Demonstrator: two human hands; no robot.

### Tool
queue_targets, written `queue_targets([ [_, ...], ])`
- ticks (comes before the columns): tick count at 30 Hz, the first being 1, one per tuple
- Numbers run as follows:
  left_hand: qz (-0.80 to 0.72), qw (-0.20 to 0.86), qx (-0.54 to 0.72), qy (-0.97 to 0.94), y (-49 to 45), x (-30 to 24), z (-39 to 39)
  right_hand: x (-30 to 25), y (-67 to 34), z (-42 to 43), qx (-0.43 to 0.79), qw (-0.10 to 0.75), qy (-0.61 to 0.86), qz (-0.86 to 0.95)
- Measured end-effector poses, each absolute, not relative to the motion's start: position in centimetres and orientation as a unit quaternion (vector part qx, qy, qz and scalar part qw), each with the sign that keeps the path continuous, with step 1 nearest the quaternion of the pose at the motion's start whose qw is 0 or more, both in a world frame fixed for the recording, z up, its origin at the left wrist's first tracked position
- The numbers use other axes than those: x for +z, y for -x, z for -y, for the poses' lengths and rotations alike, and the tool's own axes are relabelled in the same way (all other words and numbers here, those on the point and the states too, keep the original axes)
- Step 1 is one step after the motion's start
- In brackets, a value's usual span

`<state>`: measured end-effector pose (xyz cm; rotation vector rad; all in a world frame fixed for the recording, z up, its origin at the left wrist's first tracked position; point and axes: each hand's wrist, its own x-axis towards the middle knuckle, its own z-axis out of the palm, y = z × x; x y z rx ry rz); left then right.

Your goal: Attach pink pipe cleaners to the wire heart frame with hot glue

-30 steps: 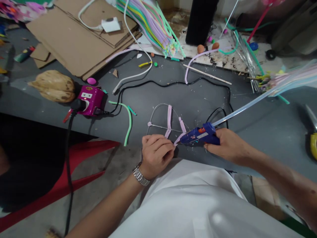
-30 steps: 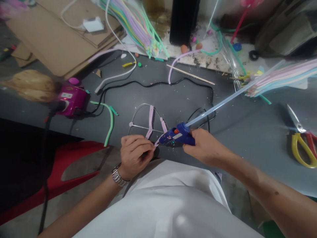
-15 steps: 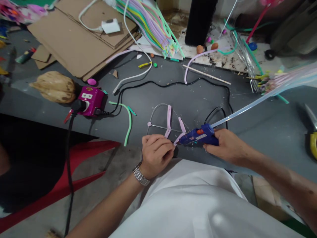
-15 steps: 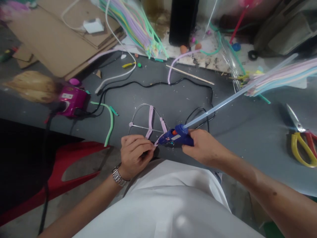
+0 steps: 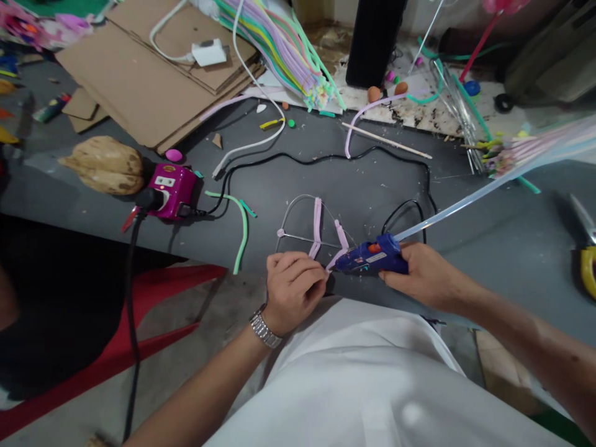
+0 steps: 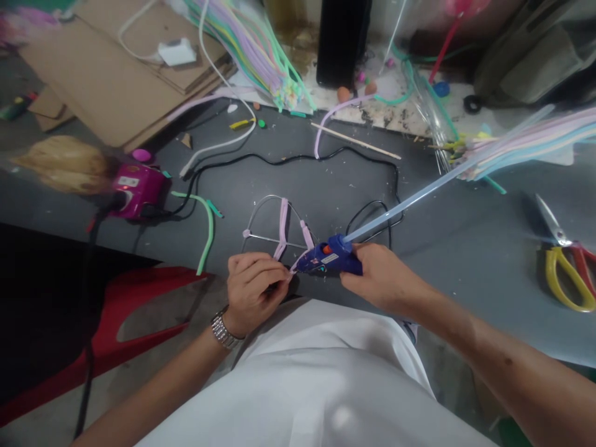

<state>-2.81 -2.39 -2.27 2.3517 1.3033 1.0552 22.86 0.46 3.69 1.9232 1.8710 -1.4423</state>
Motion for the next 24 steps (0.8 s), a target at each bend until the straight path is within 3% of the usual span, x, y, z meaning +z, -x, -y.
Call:
queue_targets([
  [6, -0.451, 0.126, 0.356, -0.809, 2.8, -2.2, 2.4, 3.7, -23.2, -0.3, -0.483, 0.019, -0.633, -0.604],
  [9, -0.454, 0.126, 0.356, -0.807, 2.8, -2.1, 2.4, 4.0, -24.4, 0.1, -0.514, -0.042, -0.644, -0.566],
  [13, -0.461, 0.128, 0.352, -0.804, 2.7, -2.0, 2.4, 3.4, -26.8, 1.3, -0.520, -0.287, -0.659, -0.461],
  [16, -0.463, 0.134, 0.350, -0.803, 2.7, -1.8, 2.5, 1.7, -28.6, 2.2, -0.423, -0.470, -0.676, -0.379],
  [18, -0.458, 0.137, 0.348, -0.806, 2.7, -1.7, 2.5, 0.5, -29.5, 2.6, -0.301, -0.481, -0.731, -0.379],
  [20, -0.451, 0.137, 0.342, -0.813, 2.8, -1.7, 2.4, -0.4, -30.2, 2.8, -0.179, -0.423, -0.781, -0.424],
  [24, -0.443, 0.114, 0.342, -0.821, 2.7, -1.8, 2.3, -1.3, -30.8, 3.1, -0.075, -0.365, -0.783, -0.497],
])
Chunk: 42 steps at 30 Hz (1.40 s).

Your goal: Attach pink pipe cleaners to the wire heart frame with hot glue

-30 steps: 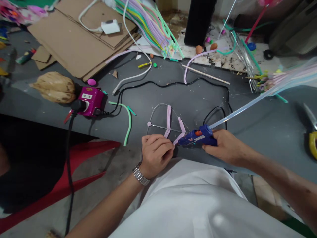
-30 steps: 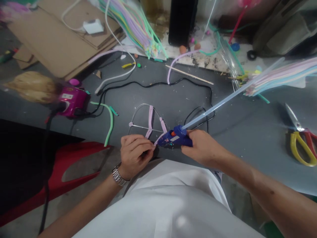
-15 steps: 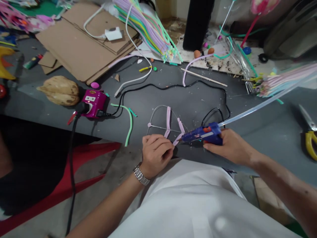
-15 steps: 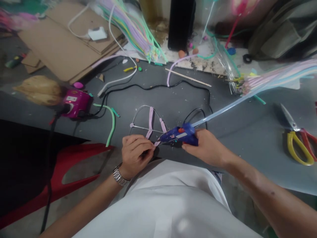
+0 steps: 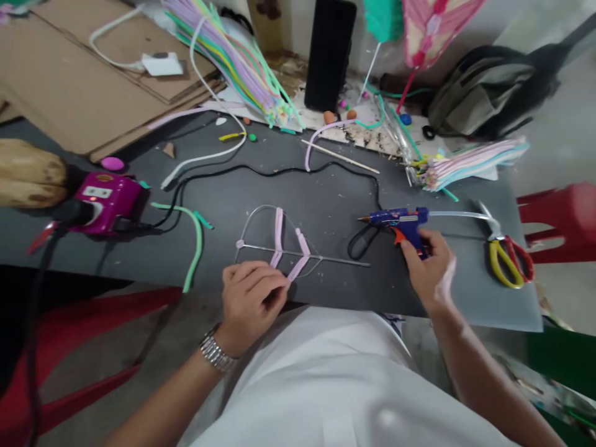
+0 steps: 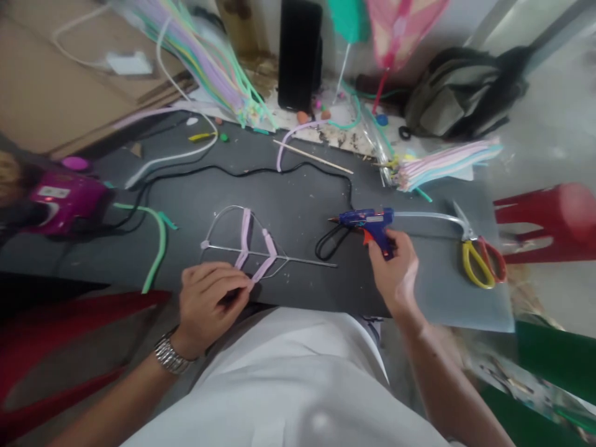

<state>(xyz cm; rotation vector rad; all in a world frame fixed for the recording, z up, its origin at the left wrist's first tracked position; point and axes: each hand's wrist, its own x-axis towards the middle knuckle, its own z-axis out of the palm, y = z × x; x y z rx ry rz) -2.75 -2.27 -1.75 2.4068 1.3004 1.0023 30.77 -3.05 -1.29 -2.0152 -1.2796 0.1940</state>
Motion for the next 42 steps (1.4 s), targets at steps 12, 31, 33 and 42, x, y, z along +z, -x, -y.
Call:
queue_targets([
  [12, -0.438, 0.106, 0.344, -0.824, 2.6, -1.8, 2.2, -1.1, -29.5, 0.2, 0.151, 0.419, 0.761, 0.471],
  [31, -0.417, 0.102, 0.336, -0.839, 3.1, -1.9, 1.8, 2.5, -30.5, 4.6, -0.060, 0.528, 0.713, 0.457],
  [33, -0.410, 0.097, 0.340, -0.841, 3.3, -2.1, 1.8, 2.9, -30.6, 4.8, -0.070, 0.549, 0.700, 0.451],
  [42, -0.410, 0.103, 0.350, -0.836, 3.5, -2.7, 1.9, 0.0, -35.1, 2.3, 0.126, 0.575, 0.775, 0.230],
])
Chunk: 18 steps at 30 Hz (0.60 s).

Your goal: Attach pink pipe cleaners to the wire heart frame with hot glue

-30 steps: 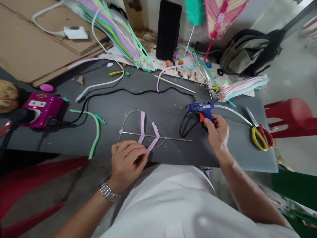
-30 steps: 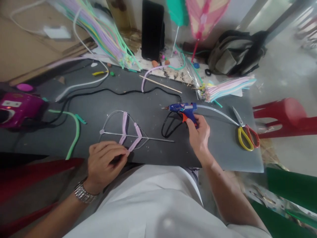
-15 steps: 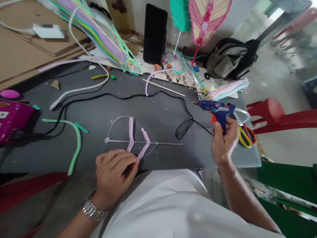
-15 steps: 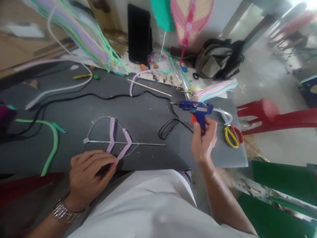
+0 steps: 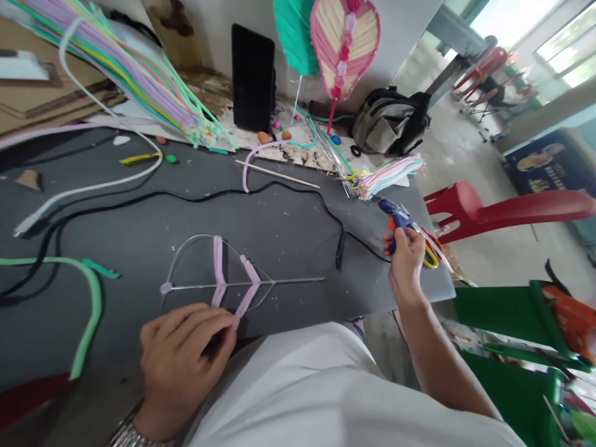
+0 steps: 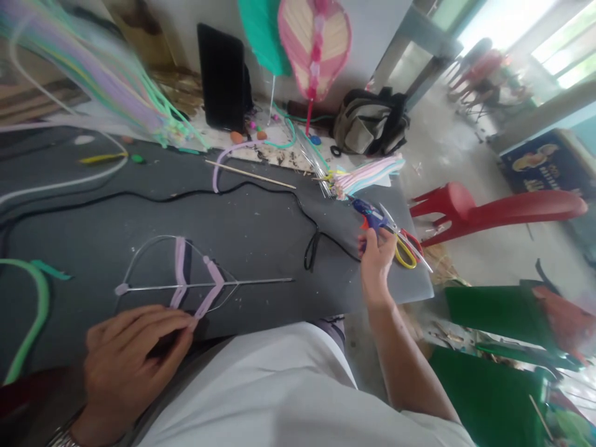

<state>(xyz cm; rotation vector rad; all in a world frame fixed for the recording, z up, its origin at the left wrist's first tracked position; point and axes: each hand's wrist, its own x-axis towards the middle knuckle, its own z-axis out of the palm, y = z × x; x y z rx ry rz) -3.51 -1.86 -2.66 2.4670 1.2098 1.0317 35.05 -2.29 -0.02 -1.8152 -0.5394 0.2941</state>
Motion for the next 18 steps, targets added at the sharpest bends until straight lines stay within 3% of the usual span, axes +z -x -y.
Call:
queue_targets([
  [6, -0.424, 0.110, 0.349, -0.829, 3.3, -2.4, 1.9, -1.8, -36.2, 3.7, 0.113, 0.495, 0.816, 0.275],
  [12, -0.414, 0.099, 0.344, -0.837, 3.3, -2.3, 2.0, 0.2, -36.5, 6.2, -0.038, 0.316, 0.842, 0.435],
  [15, -0.418, 0.111, 0.339, -0.836, 3.1, -1.8, 2.1, 2.1, -32.8, 6.5, -0.123, 0.294, 0.768, 0.556],
  [18, -0.442, 0.131, 0.329, -0.824, 2.9, -1.6, 2.2, 2.7, -27.0, 6.2, -0.022, 0.304, 0.619, 0.724],
])
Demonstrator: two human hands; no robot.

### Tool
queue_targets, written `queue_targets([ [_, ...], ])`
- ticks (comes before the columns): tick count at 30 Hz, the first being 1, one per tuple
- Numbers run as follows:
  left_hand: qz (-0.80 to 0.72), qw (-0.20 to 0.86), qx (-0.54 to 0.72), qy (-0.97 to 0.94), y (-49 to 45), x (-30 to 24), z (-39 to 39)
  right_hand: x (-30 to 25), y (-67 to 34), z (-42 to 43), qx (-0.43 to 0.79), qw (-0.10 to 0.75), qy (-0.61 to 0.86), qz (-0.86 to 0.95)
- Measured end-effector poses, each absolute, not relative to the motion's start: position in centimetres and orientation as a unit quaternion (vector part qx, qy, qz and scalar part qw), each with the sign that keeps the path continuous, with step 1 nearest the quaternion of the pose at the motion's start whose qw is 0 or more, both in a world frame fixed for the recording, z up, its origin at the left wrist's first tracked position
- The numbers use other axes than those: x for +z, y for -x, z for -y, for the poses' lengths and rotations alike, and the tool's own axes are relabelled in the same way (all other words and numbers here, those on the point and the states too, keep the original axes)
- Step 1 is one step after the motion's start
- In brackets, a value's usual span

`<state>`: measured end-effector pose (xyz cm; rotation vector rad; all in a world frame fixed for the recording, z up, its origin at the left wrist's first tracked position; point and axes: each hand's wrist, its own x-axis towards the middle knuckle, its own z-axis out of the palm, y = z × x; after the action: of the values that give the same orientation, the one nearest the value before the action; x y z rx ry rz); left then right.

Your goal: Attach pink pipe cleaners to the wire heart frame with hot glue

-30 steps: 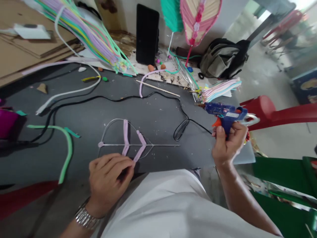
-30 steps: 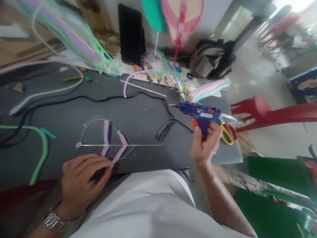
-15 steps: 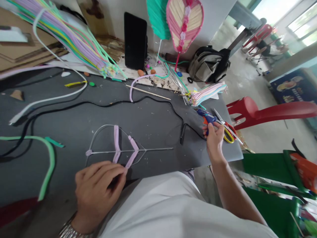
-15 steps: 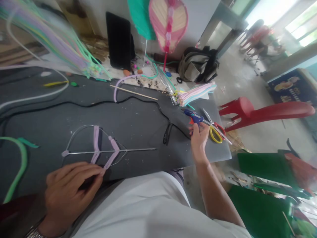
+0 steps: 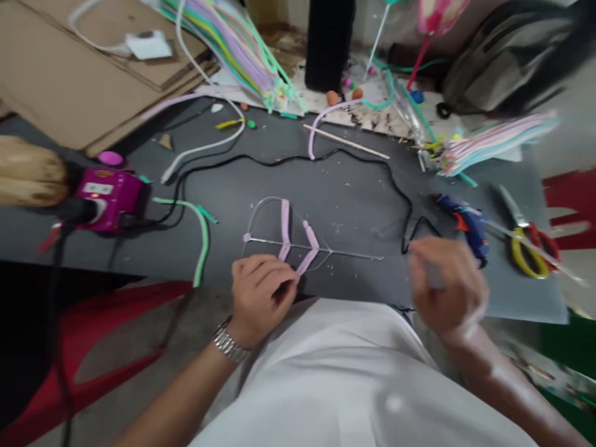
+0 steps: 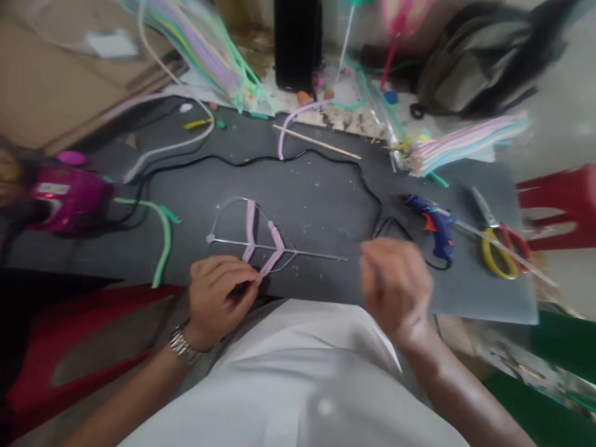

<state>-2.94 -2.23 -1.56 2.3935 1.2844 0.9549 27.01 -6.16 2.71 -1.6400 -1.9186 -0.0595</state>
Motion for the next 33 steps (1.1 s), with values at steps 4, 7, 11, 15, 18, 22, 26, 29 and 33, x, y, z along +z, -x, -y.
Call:
queue_targets([
  [4, -0.457, 0.146, 0.318, -0.818, 3.0, -1.5, 2.4, 1.0, -20.3, 5.2, 0.081, 0.242, 0.428, 0.867],
  [7, -0.464, 0.161, 0.316, -0.812, 3.1, -1.5, 2.5, -0.9, -18.3, 4.6, 0.076, 0.214, 0.412, 0.882],
  [11, -0.471, 0.173, 0.311, -0.807, 3.1, -1.4, 2.5, -2.1, -18.4, 4.4, 0.071, 0.199, 0.417, 0.884],
  [15, -0.473, 0.172, 0.311, -0.806, 3.0, -1.2, 2.4, -2.0, -18.5, 4.6, 0.070, 0.191, 0.407, 0.890],
  [18, -0.479, 0.179, 0.304, -0.804, 3.0, -1.1, 2.4, -1.8, -18.4, 4.6, 0.071, 0.179, 0.402, 0.895],
  [22, -0.488, 0.195, 0.293, -0.798, 2.9, -0.9, 2.2, -1.7, -18.3, 4.4, 0.065, 0.174, 0.402, 0.897],
  [26, -0.497, 0.215, 0.272, -0.796, 2.8, -0.4, 2.0, -1.6, -18.4, 4.3, 0.053, 0.176, 0.387, 0.904],
  [29, -0.493, 0.222, 0.248, -0.804, 2.8, 0.2, 1.6, -1.3, -18.5, 4.1, 0.053, 0.160, 0.376, 0.911],
  [33, -0.472, 0.219, 0.218, -0.826, 3.1, 0.9, 0.8, -0.9, -18.6, 3.9, 0.053, 0.129, 0.361, 0.922],
])
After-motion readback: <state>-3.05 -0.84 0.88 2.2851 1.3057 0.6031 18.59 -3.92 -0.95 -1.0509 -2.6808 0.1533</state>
